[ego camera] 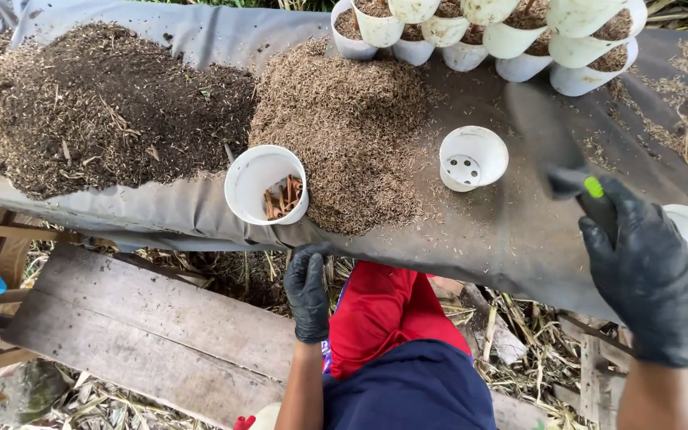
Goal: Filling small plastic cups with soil using a hand trowel and planting plant cuttings into them.
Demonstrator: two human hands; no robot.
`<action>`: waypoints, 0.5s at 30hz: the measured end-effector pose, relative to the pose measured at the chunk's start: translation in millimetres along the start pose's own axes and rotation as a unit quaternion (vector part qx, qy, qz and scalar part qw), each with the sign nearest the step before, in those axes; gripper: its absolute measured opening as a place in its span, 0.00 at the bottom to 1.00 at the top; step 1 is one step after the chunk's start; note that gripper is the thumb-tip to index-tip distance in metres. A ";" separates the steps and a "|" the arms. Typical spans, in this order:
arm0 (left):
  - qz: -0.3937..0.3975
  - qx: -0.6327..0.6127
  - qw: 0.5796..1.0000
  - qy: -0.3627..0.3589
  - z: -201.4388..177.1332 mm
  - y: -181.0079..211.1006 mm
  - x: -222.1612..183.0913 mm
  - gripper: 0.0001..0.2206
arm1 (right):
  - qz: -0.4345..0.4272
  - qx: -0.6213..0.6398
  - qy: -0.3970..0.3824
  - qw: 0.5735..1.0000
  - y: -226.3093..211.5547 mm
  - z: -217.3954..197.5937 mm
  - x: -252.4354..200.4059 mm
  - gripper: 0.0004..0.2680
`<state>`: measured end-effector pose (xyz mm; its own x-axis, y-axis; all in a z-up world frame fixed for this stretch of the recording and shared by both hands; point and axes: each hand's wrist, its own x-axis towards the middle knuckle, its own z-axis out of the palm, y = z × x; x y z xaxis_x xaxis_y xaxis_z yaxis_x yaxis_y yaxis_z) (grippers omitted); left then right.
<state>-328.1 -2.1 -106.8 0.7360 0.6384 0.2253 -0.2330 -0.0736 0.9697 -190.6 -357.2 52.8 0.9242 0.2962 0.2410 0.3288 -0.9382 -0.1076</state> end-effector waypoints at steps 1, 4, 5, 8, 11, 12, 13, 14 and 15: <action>-0.001 -0.001 1.000 0.000 -2.1 -6.7 0.2 0.09 | 0.000 -0.001 0.000 1.000 -6.8 -8.5 -0.7 0.19; 0.007 0.024 0.998 0.051 -5.6 -7.5 1.5 0.08 | -0.171 0.035 -0.035 0.984 -37.9 -31.6 -0.3 0.16; 0.009 0.017 0.999 0.042 -4.5 5.5 3.2 0.10 | -0.201 0.054 -0.105 0.973 -55.3 -37.8 2.0 0.16; 0.001 0.006 0.999 0.037 -5.3 16.0 2.0 0.11 | -0.264 0.016 -0.208 0.942 -67.8 -18.3 -4.1 0.22; -0.004 0.011 0.999 0.035 -9.0 11.0 -0.8 0.12 | -0.306 -0.013 -0.241 0.921 -78.6 0.9 -5.3 0.27; 0.001 0.020 0.999 0.032 -10.3 9.3 -1.1 0.12 | -0.319 0.014 -0.242 0.916 -85.5 3.9 -3.2 0.28; 0.003 0.020 0.999 0.034 -11.0 9.1 -2.2 0.12 | -0.320 0.014 -0.241 0.916 -85.6 11.1 -3.9 0.28; -0.009 0.009 0.999 0.039 -11.7 8.8 -3.0 0.12 | -0.334 -0.019 -0.217 0.917 -85.9 18.4 -4.3 0.27; -0.021 -0.002 0.999 0.045 -12.3 8.4 -4.8 0.12 | -0.348 -0.052 -0.193 0.916 -85.9 25.6 -5.0 0.27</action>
<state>-341.4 3.6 -100.9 0.6857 0.7068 0.1741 -0.2054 -0.0416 0.9778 -218.5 -273.6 36.1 0.5045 0.8513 -0.1443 0.8625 -0.5045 0.0390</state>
